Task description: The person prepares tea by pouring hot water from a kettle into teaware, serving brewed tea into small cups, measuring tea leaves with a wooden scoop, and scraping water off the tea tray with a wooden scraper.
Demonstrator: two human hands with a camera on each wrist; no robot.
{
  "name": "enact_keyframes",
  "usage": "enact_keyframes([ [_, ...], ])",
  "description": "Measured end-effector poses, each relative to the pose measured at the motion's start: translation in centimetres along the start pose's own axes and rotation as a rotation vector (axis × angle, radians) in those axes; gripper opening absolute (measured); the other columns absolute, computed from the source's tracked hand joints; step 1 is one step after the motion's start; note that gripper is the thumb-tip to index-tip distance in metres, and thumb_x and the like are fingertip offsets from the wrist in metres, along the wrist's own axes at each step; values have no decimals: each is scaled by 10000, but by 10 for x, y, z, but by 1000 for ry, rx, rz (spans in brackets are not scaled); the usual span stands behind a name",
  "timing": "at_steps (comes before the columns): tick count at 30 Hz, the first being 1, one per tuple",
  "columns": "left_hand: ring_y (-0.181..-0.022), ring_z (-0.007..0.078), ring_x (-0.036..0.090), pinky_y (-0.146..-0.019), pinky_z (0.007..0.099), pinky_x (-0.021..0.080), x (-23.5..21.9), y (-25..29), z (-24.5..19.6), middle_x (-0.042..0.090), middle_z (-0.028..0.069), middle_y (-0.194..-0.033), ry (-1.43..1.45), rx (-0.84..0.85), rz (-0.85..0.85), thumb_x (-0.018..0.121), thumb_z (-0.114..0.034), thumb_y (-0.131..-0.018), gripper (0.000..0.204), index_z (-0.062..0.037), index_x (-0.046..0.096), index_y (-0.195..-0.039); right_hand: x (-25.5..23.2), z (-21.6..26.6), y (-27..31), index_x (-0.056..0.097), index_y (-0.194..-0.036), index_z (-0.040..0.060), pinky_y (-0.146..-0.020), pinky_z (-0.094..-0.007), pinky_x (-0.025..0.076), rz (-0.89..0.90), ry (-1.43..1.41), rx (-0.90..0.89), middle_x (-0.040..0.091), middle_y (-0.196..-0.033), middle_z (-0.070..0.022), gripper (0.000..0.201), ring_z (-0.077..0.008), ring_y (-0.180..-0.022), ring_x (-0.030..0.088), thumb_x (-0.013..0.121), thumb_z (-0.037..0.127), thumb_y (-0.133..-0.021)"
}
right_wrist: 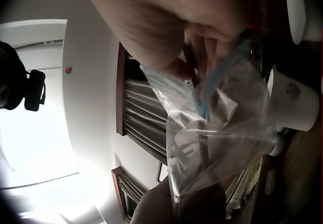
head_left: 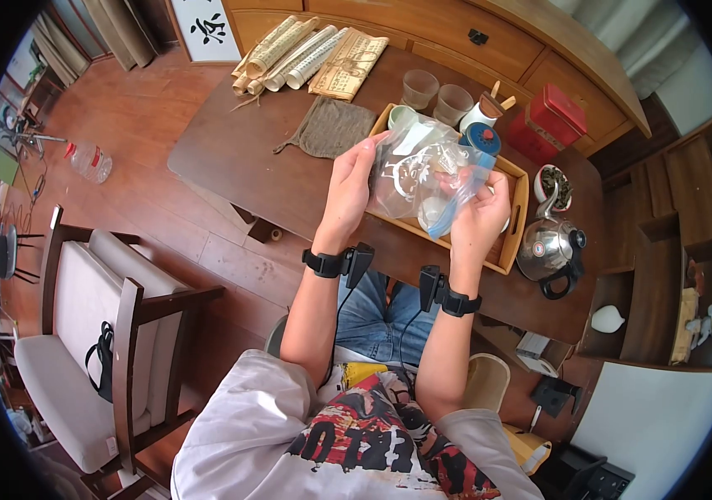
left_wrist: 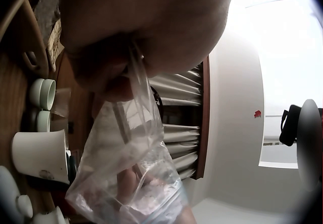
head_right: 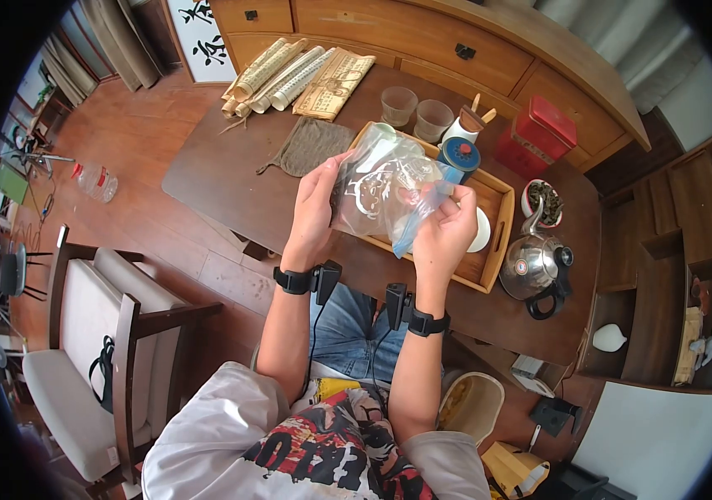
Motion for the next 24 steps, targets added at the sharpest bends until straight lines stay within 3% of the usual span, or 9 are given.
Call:
enact_keyframes([
  [2, -1198, 140, 676, -1081, 307, 522, 1, 0, 0, 756, 132, -1348, -1, -4, 2, 438, -343, -1230, 547, 93, 653, -1480, 2, 4, 1, 530, -1149, -24, -930, -352, 644, 2, 23, 5, 773, -1096, -185, 201, -234, -1000, 795, 687, -75, -1035],
  [8, -1179, 131, 693, -1057, 294, 545, 1, 0, 2, 749, 125, -1363, 3, -38, 19, 484, -294, -1221, 503, 106, 632, -1487, 4, 3, 1, 532, -1137, -25, -908, -381, 675, -17, -48, 64, 764, -1077, -183, 194, -291, -983, 821, 674, -98, -1027],
  [16, -1078, 72, 669, -959, 259, 555, 7, 1, -3, 772, 78, -1261, -8, 17, 42, 485, -311, -1227, 512, 91, 632, -1508, 0, -7, 1, 549, -1150, -24, -861, -387, 679, -42, -64, 88, 776, -1075, -215, 235, -332, -959, 831, 726, 120, -1098],
  [19, -1125, 99, 680, -1002, 270, 557, 5, 0, 4, 757, 115, -1325, 0, -27, 65, 480, -293, -1228, 518, 114, 600, -1524, -1, -14, 2, 557, -1145, -28, -855, -385, 674, -85, -119, 176, 786, -1089, -235, 239, -339, -955, 833, 728, 132, -1101],
  [24, -1100, 86, 681, -971, 263, 564, 5, 1, 4, 758, 103, -1309, -25, -31, 70, 478, -299, -1229, 522, 109, 595, -1533, -2, -15, 1, 561, -1141, -31, -852, -385, 671, -83, -89, 156, 793, -1102, -254, 244, -339, -955, 834, 731, 140, -1102],
])
Point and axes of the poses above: each hand's wrist, its own y-axis away from the middle knuckle, its own x-axis out of the palm, z = x × y, the point moved 8 cm from there along -y, towards the middle knuckle
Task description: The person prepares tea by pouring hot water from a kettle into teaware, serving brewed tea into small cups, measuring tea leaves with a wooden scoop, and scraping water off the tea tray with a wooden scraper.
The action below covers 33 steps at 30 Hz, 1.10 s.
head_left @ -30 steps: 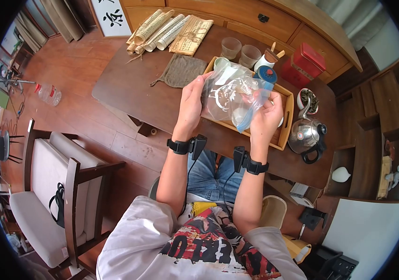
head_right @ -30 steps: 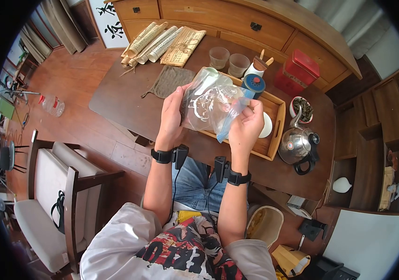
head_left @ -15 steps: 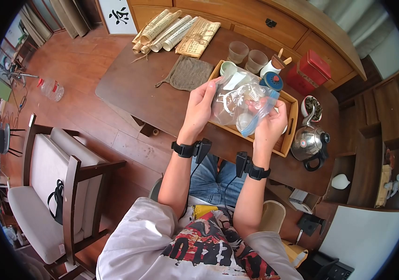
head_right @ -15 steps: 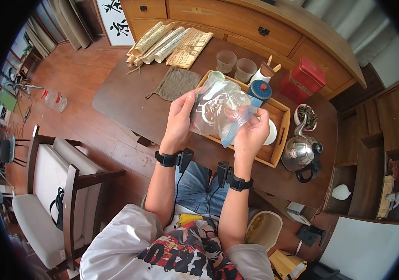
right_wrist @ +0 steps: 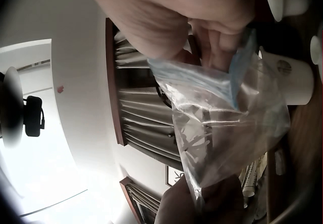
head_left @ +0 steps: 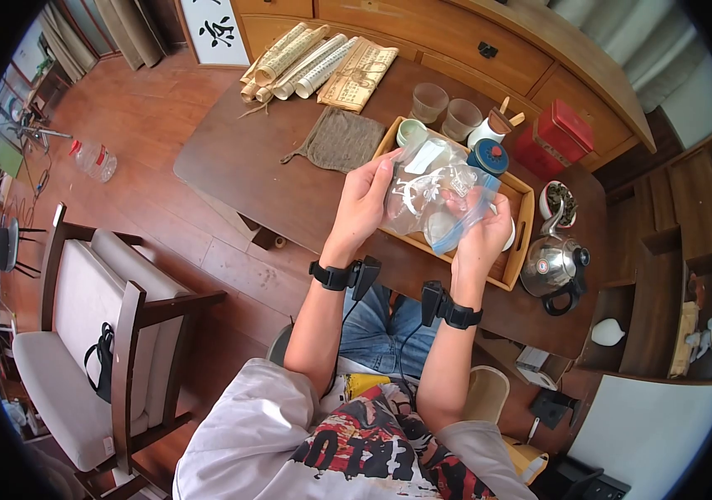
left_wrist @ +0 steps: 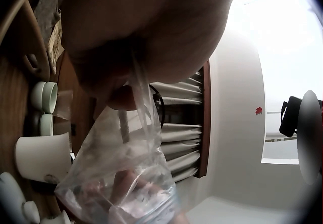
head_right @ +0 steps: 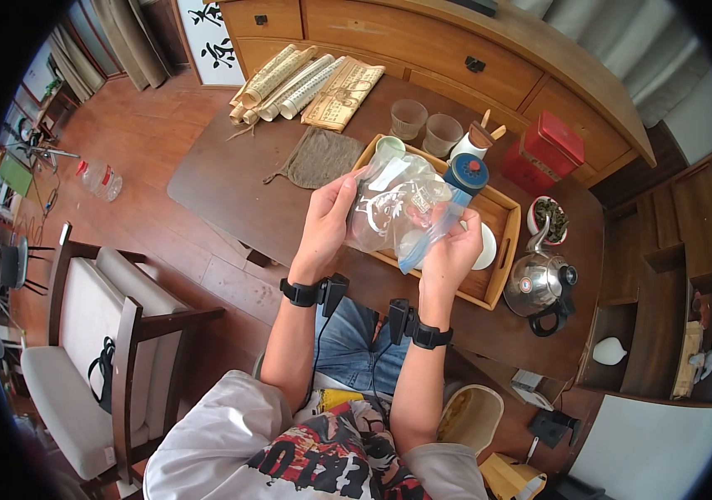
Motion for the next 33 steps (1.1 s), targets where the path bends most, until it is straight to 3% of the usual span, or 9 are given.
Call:
enact_keyframes([
  [11, -1113, 91, 651, -982, 270, 544, 0, -2, 2, 760, 85, -1272, -47, 46, 7, 492, -272, -1222, 500, 108, 604, -1526, -2, -1, 0, 559, -1130, -17, -806, -370, 662, -33, -25, -50, 796, -1100, -234, 222, -326, -930, 833, 731, 120, -1098],
  [20, -1086, 83, 661, -961, 265, 552, 1, -1, 1, 763, 82, -1273, -1, 27, 9, 492, -264, -1221, 491, 106, 613, -1520, -3, -10, -1, 564, -1126, -14, -839, -384, 666, -35, -95, 20, 784, -1113, -227, 206, -347, -935, 833, 725, 111, -1099],
  [28, -1077, 89, 687, -958, 261, 564, -8, -2, 3, 766, 84, -1262, 63, 5, -45, 490, -269, -1225, 481, 104, 631, -1494, -6, -9, -1, 579, -1142, -11, -870, -337, 643, -23, -122, 42, 804, -1026, -210, 183, -271, -942, 826, 710, 111, -1106],
  [33, -1115, 128, 719, -983, 288, 582, -24, -8, 27, 771, 114, -1286, 210, -55, -67, 488, -254, -1222, 470, 108, 625, -1488, -17, -11, -5, 583, -1153, -16, -845, -320, 655, -60, -97, 27, 805, -1053, -239, 167, -276, -940, 825, 694, 101, -1112],
])
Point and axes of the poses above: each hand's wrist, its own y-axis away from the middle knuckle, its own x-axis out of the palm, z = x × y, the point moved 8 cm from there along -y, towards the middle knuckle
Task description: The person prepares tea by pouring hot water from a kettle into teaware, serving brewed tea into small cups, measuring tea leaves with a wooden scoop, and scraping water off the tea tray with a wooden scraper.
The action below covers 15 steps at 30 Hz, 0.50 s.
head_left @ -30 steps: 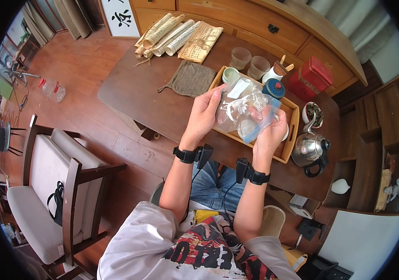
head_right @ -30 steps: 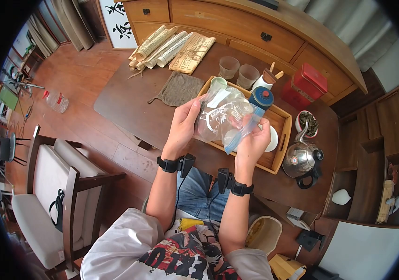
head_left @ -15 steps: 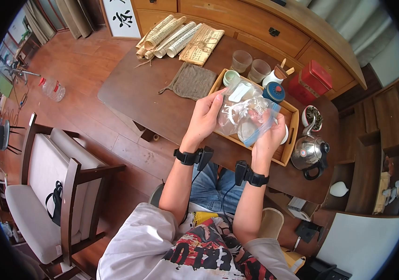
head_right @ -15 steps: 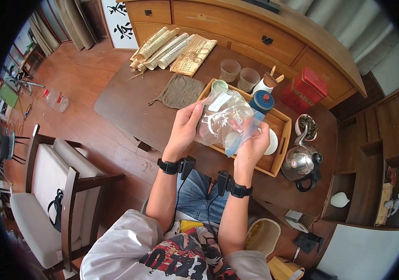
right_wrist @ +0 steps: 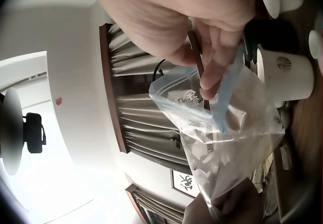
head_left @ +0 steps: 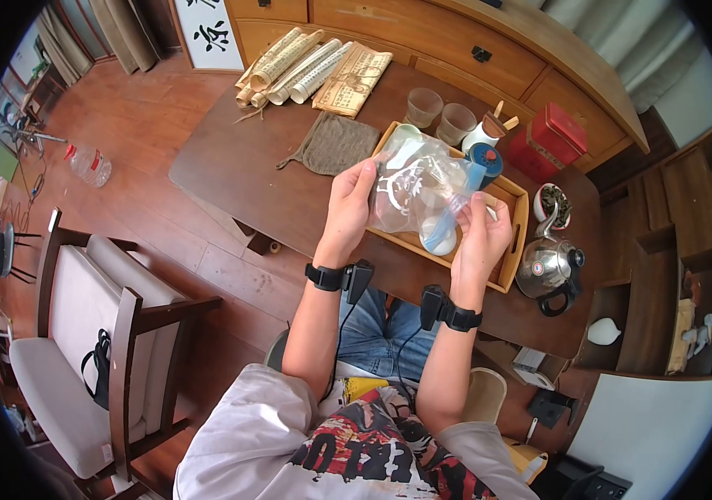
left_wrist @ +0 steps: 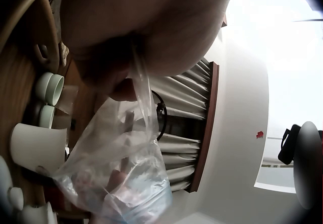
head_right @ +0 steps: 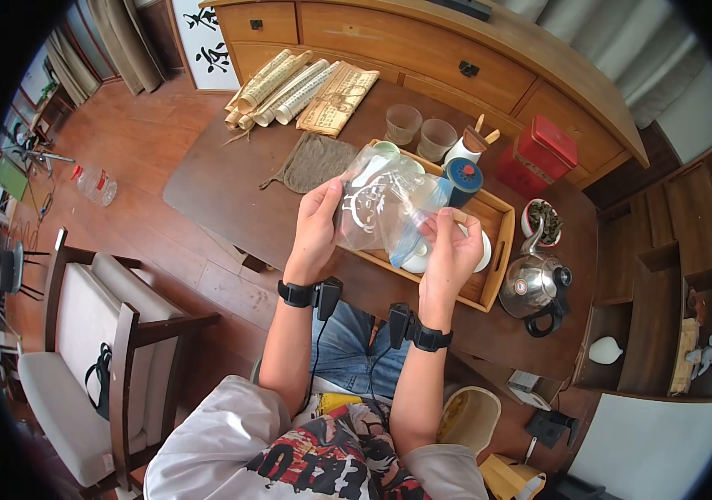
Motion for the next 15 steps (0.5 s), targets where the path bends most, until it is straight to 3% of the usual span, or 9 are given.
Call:
enact_keyframes([
  [3, -1103, 146, 738, -977, 301, 594, -4, -1, 5, 777, 123, -1278, 94, -44, -30, 493, -237, -1216, 449, 113, 627, -1463, 8, 16, 5, 585, -1153, -19, -827, -316, 664, 8, 21, -13, 805, -1055, -247, 161, -288, -925, 827, 685, 102, -1116],
  [5, -985, 110, 731, -892, 277, 594, -3, 0, 4, 789, 82, -1162, 184, -64, -35, 490, -240, -1217, 416, 83, 674, -1405, 12, 21, 7, 586, -1152, -20, -819, -319, 670, 22, 21, -18, 804, -1051, -248, 159, -297, -914, 828, 681, 103, -1118],
  [15, -1023, 126, 745, -926, 297, 606, -7, -2, 11, 791, 99, -1204, 229, -98, -18, 489, -220, -1213, 390, 76, 680, -1380, 18, 24, 9, 577, -1153, -36, -810, -330, 671, 36, 87, -60, 800, -1043, -263, 149, -312, -893, 831, 659, 85, -1124],
])
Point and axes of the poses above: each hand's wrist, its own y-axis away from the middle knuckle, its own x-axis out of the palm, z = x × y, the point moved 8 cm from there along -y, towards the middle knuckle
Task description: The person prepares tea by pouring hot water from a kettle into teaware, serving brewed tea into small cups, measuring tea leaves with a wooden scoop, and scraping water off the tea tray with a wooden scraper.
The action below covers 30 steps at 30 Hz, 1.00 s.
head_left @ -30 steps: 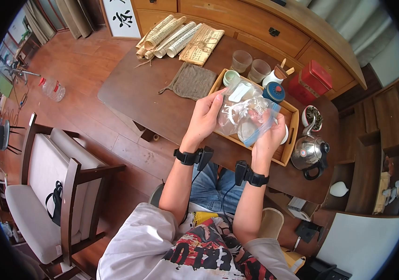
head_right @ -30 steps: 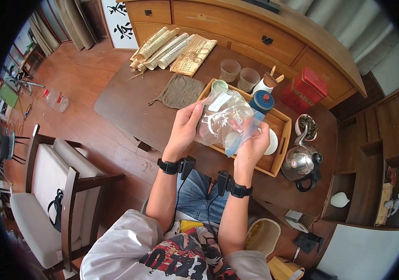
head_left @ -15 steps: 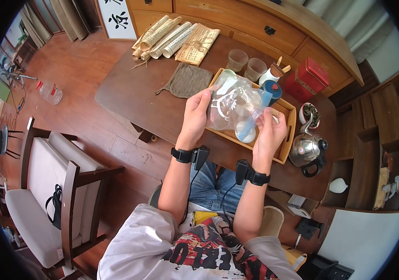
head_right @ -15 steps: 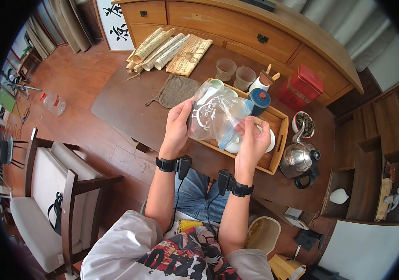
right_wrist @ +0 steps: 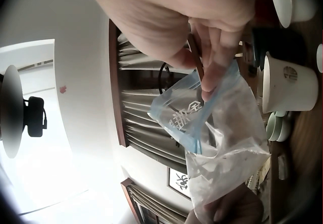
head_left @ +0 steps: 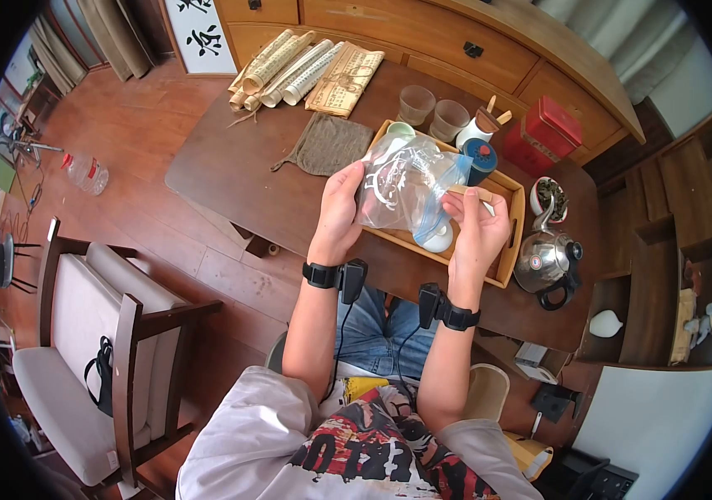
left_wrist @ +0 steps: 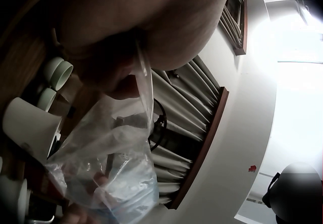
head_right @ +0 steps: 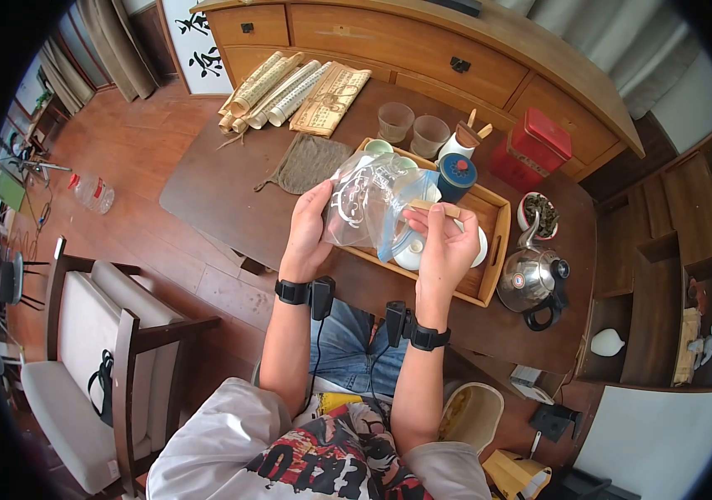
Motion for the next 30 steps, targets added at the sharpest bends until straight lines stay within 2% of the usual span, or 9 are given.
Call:
enact_keyframes([
  [12, -1085, 160, 757, -970, 311, 610, 0, -1, -1, 777, 126, -1282, 30, -10, 8, 481, -212, -1209, 391, 68, 656, -1419, -6, -5, -2, 584, -1150, -36, -802, -325, 673, -17, -51, 55, 798, -1033, -263, 184, -317, -888, 830, 688, 112, -1115],
  [18, -1104, 183, 755, -999, 332, 606, -19, -3, 2, 778, 148, -1287, 90, -19, -33, 470, -206, -1210, 381, 67, 664, -1391, -21, 4, -6, 593, -1143, -25, -803, -319, 669, -25, -70, 51, 804, -1024, -245, 185, -307, -897, 832, 695, 127, -1116],
  [19, -1072, 172, 746, -974, 339, 611, -11, 2, -4, 778, 109, -1238, 81, -24, -67, 511, -212, -1198, 326, 19, 686, -1348, -25, 7, -7, 595, -1140, -22, -808, -319, 668, -22, -72, 43, 805, -1024, -241, 187, -304, -900, 832, 696, 133, -1117],
  [22, -1095, 164, 735, -1014, 343, 594, -7, 3, -6, 776, 108, -1230, 112, -19, -74, 517, -218, -1197, 325, 18, 687, -1341, -43, 18, -9, 596, -1135, -18, -818, -317, 667, -50, -109, 38, 806, -1019, -234, 192, -301, -903, 833, 697, 145, -1119],
  [23, -1162, 193, 734, -1068, 359, 574, -14, -3, -3, 772, 134, -1300, 112, -27, -12, 498, -228, -1200, 363, 35, 673, -1379, -52, 22, -10, 598, -1146, -16, -818, -313, 665, -74, -94, 36, 806, -1025, -229, 188, -301, -906, 833, 690, 146, -1123],
  [24, -1233, 231, 729, -1112, 379, 557, -28, -8, 6, 758, 166, -1379, 107, -46, -41, 466, -234, -1203, 413, 55, 642, -1441, -62, 27, -11, 598, -1146, -16, -818, -313, 665, -88, -84, 24, 806, -1025, -229, 188, -301, -906, 833, 690, 146, -1123],
  [26, -1166, 199, 738, -1054, 358, 583, -30, -8, 6, 769, 131, -1329, 150, -59, -84, 479, -218, -1207, 373, 44, 678, -1384, -85, 39, -13, 601, -1159, -14, -817, -313, 664, -119, -84, -14, 803, -1036, -233, 178, -300, -910, 833, 685, 139, -1124],
  [30, -1083, 158, 728, -998, 343, 585, -33, -7, 5, 780, 75, -1243, 163, -68, -125, 505, -214, -1202, 325, 12, 698, -1334, -128, 61, -9, 584, -1163, -27, -800, -295, 662, -209, 110, -132, 796, -1043, -224, 146, -281, -904, 832, 661, 92, -1129],
])
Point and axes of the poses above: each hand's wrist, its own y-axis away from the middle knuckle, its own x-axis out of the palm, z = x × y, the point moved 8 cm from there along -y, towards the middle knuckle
